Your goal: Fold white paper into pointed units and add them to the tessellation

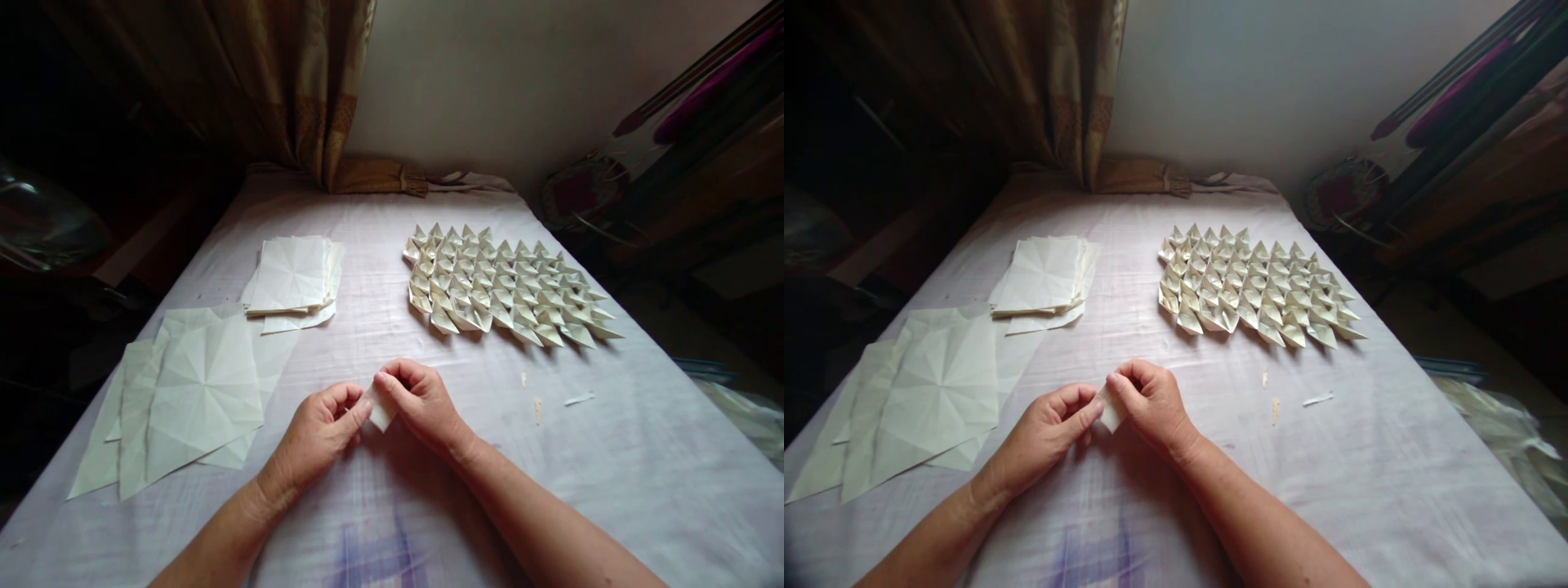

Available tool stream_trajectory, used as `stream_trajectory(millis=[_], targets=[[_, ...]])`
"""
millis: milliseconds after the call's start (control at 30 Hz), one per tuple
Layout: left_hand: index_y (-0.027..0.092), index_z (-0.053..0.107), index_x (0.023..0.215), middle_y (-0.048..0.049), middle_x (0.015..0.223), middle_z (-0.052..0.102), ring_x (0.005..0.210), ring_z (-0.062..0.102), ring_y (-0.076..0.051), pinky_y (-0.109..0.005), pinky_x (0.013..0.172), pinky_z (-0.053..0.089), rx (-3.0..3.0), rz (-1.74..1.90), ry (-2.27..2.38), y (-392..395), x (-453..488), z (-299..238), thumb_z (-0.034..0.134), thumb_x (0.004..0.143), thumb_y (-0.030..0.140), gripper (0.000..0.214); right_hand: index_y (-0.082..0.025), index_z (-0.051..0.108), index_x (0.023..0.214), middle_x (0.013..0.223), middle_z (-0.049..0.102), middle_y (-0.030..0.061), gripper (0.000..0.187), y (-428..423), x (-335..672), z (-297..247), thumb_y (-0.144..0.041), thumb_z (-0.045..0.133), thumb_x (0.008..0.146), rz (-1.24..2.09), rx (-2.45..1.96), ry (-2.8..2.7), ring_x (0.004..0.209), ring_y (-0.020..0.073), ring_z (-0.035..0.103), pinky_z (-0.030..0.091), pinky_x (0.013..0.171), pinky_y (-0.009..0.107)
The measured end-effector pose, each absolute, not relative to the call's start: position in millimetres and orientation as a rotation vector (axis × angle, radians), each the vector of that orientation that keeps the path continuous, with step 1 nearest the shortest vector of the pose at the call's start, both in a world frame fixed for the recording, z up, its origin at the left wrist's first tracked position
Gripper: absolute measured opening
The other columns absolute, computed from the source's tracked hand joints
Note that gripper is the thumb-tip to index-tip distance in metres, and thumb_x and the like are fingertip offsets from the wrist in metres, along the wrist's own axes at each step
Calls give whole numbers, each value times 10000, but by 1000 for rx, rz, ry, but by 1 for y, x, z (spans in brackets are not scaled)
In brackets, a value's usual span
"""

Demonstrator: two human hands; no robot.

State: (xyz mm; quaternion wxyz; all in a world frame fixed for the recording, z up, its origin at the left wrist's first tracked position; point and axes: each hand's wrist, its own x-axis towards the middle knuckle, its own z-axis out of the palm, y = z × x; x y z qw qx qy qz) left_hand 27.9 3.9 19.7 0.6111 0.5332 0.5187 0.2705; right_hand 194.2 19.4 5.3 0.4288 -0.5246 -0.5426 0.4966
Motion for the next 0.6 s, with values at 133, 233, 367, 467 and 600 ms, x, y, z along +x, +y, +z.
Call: stream_trajectory(millis=[133,233,367,467,600], targets=[[143,683,769,4,619,610,501,495,-95,-204,493,379,1166,639,1250,5,28,19,652,769,476,334,-177,584,639,578,517,-23,315,21,194,6,-443,572,806,1288,-1313,-1338,552,108,440,362,513,219],[143,692,771,-5,651,636,511,509,-95,-204,501,387,1118,685,1277,5,28,21,679,745,487,345,-178,589,655,586,521,-24,367,21,199,8,-495,552,836,1318,-1274,-1352,552,106,446,371,518,217],[146,708,856,-10,698,653,516,506,-85,-191,495,388,1077,765,1282,5,27,24,683,757,515,382,-170,616,642,551,520,-27,391,18,206,10,-510,595,833,1336,-1268,-1452,527,97,433,350,508,214],[145,706,876,27,612,589,404,368,-43,-179,398,272,1033,733,1282,7,25,25,688,743,564,440,-168,638,618,543,567,-11,401,16,206,8,-506,612,833,1328,-1242,-1437,523,101,461,368,515,219],[140,671,786,31,558,574,363,313,-27,-172,358,194,986,646,1235,10,21,27,700,705,611,478,-174,639,571,538,618,12,390,16,203,7,-477,636,816,1290,-1253,-1375,518,112,506,393,518,224]])
